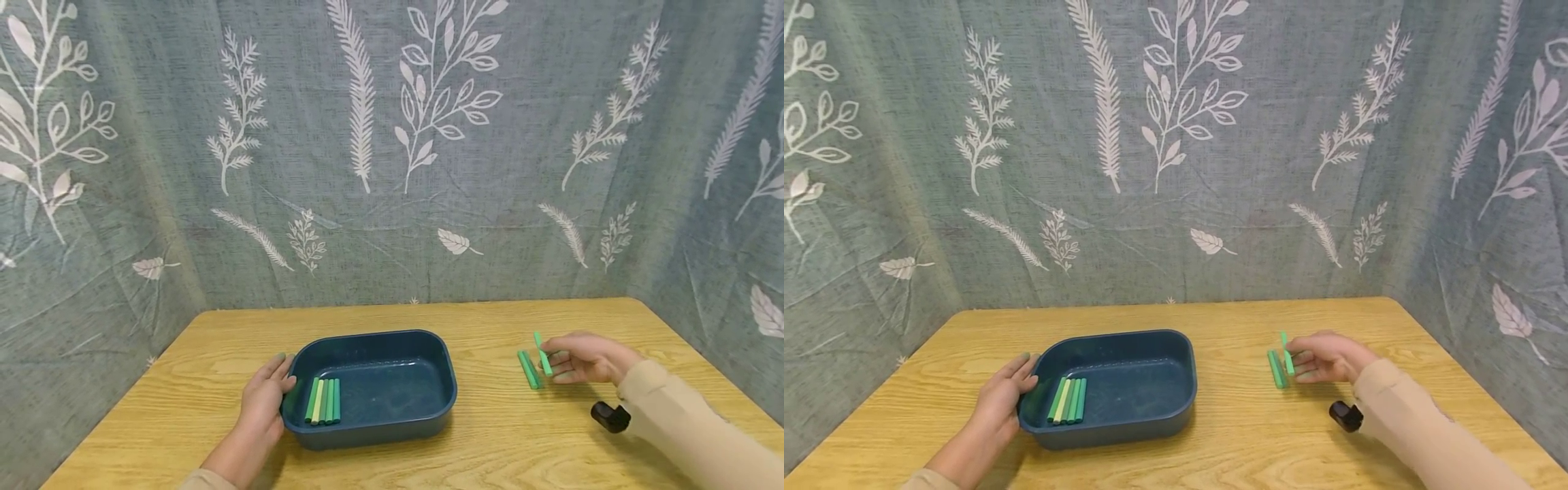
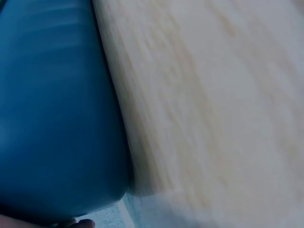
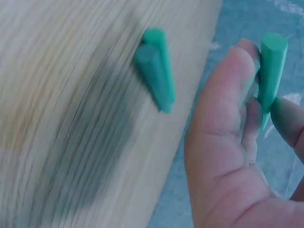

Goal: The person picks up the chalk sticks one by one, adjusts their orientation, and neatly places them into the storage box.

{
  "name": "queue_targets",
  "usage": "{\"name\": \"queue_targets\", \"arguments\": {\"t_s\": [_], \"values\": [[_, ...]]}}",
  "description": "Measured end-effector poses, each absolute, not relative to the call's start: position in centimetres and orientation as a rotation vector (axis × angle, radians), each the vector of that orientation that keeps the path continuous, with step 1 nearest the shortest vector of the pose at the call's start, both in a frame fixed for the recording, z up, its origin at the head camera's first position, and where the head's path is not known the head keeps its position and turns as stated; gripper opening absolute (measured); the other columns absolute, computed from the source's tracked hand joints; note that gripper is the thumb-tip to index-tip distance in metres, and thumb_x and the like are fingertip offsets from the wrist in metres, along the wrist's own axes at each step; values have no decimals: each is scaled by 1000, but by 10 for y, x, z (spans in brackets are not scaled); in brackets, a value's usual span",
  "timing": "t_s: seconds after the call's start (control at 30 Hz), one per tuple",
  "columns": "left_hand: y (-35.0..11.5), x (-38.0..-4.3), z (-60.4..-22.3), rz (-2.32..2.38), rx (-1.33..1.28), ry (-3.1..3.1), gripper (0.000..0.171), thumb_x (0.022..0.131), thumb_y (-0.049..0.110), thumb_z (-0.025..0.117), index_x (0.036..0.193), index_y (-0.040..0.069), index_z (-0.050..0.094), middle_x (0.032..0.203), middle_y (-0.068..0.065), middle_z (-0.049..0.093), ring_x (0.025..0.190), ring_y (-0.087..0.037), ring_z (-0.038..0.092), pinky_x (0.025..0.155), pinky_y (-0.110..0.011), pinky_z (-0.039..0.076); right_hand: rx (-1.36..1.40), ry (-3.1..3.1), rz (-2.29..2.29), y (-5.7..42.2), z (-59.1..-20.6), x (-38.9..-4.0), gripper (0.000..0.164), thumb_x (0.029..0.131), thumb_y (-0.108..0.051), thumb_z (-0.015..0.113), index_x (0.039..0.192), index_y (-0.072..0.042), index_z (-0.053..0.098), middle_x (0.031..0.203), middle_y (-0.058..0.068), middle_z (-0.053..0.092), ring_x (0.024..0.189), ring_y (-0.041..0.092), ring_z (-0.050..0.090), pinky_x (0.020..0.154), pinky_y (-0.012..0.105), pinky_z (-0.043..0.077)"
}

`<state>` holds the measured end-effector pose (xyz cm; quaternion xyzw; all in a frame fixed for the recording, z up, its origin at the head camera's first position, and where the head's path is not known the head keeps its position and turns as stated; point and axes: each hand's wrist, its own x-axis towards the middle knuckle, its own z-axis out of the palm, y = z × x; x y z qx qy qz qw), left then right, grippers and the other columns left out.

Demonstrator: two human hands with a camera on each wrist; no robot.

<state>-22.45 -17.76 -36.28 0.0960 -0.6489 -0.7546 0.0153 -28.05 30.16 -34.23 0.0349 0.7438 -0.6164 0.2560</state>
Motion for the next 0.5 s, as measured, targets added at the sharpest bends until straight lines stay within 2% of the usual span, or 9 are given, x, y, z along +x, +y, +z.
{"name": "queue_targets", "arguments": {"t_s": [0.17, 0.37, 0.5], "values": [[-177, -225, -363, -2351, 294, -2019, 60, 101, -9, 31, 153, -4, 1, 158, -22, 7, 146, -37, 1, 117, -46, 12, 67, 1970, -1739, 291, -337, -272, 40, 100, -17, 50, 127, 10, 38, 109, 19, 51, 85, 18, 61, 79, 31, 55], [-179, -225, -364, -2365, 249, -2018, 62, 101, -9, 30, 152, -4, -3, 159, -22, 2, 145, -37, -3, 117, -46, 11, -6, 1876, -1803, 279, -332, -273, 23, 101, -16, 49, 112, 3, 55, 94, 9, 64, 81, 16, 65, 75, 27, 56], [-178, -225, -363, -2367, 228, -2019, 61, 101, -10, 30, 153, -4, -3, 159, -22, 2, 146, -36, -3, 117, -45, 12, -48, 1870, -1804, 268, -328, -275, 22, 102, -17, 47, 111, 1, 54, 97, 9, 65, 84, 16, 65, 78, 28, 55]]}}
